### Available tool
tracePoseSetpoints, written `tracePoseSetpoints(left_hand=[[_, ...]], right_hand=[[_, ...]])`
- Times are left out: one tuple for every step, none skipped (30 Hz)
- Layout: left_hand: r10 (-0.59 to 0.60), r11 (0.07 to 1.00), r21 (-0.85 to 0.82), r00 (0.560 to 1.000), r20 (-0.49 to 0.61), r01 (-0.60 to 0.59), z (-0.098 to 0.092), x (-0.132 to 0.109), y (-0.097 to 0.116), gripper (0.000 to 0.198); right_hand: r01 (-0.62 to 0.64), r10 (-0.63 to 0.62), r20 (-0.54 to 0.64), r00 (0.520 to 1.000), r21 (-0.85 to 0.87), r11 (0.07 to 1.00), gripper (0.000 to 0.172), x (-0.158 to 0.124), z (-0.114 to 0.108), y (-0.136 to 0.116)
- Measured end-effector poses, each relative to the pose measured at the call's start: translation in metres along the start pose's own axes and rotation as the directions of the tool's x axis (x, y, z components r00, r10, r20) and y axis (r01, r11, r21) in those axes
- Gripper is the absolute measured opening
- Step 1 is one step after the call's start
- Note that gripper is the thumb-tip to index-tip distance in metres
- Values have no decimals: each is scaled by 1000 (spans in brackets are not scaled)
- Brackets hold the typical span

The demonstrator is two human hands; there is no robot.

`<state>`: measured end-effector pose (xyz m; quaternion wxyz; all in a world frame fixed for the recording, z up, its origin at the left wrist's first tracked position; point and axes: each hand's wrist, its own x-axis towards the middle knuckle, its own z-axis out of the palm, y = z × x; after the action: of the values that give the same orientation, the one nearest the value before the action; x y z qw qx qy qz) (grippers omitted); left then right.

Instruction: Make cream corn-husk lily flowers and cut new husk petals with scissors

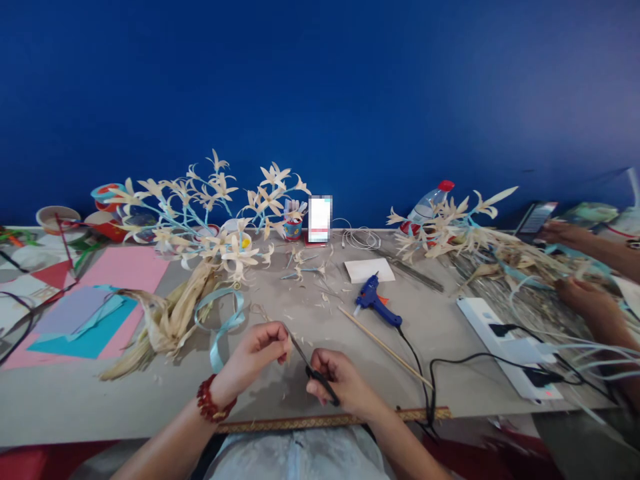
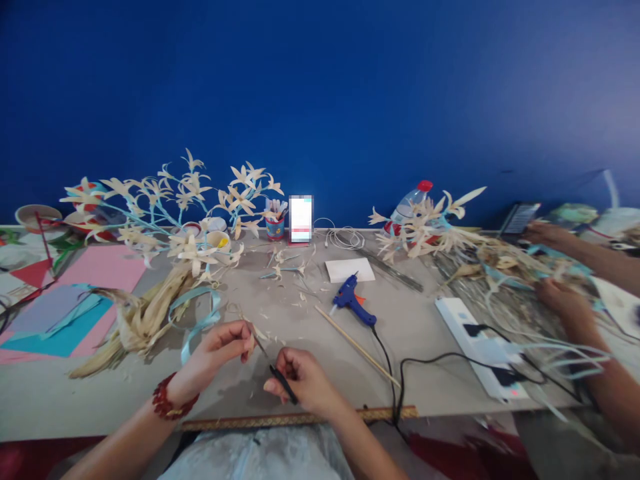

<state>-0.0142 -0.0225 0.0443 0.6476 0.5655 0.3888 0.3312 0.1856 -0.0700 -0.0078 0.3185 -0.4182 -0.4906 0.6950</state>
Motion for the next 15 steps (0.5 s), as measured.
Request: tracePoseSetpoints(left_hand=[[-4,1000,0,1000,1,4,0,0,0,22],[-9,1000,-1,1000,3,9,-1,0,0,23],[-14,1000,-3,1000,5,14,-1,-1,0,23],[-16,1000,-8,1000,5,16,-1,-1,0,23],[-16,1000,-17,1000,4,16,-1,-1,0,23],[-12,1000,-27,1000,2,12,-2,-1,0,23],[-10,999,-36,1000,-1,10,-1,0,0,22],[-7,999,-47,1000,-12,7,-1,0,-1,21],[-6,998,-58,1000,-27,4,0,0,-1,21],[-6,997,-72,999,-46,2,1,1,-2,20],[-6,996,-90,997,-72,0,2,1,-3,19],[-7,994,-111,995,-102,-4,4,2,-4,18],[-7,991,-135,991,-134,-11,6,3,-5,16],[-4,987,-160,987,-162,-22,9,3,-7,15],[-2,982,-184,983,-186,-32,11,3,-8,14]], right_hand=[[2,-2,-4,1000,-5,1000,53,0,-1,0],[3,-3,-11,1000,-9,1000,52,0,-1,1],[2,-2,-18,1000,-11,1000,52,0,-2,2],[-1,1,-26,1000,-13,1000,52,0,-2,3],[-5,4,-35,999,-16,1000,51,1,-3,4],[-6,5,-45,999,-19,1000,51,1,-3,5],[-4,3,-56,998,-18,1000,51,1,-3,5],[0,0,-66,998,-7,1000,51,2,-3,5],[7,-5,-79,997,14,1000,52,3,-2,5],[20,-15,-98,995,44,999,52,4,-1,4],[43,-33,-121,992,76,996,52,5,2,2],[75,-59,-146,988,103,992,51,7,4,0],[114,-92,-175,980,122,986,49,9,8,-2],[160,-130,-212,969,131,978,47,11,11,-4],[204,-166,-254,953,133,970,44,14,15,-6]])
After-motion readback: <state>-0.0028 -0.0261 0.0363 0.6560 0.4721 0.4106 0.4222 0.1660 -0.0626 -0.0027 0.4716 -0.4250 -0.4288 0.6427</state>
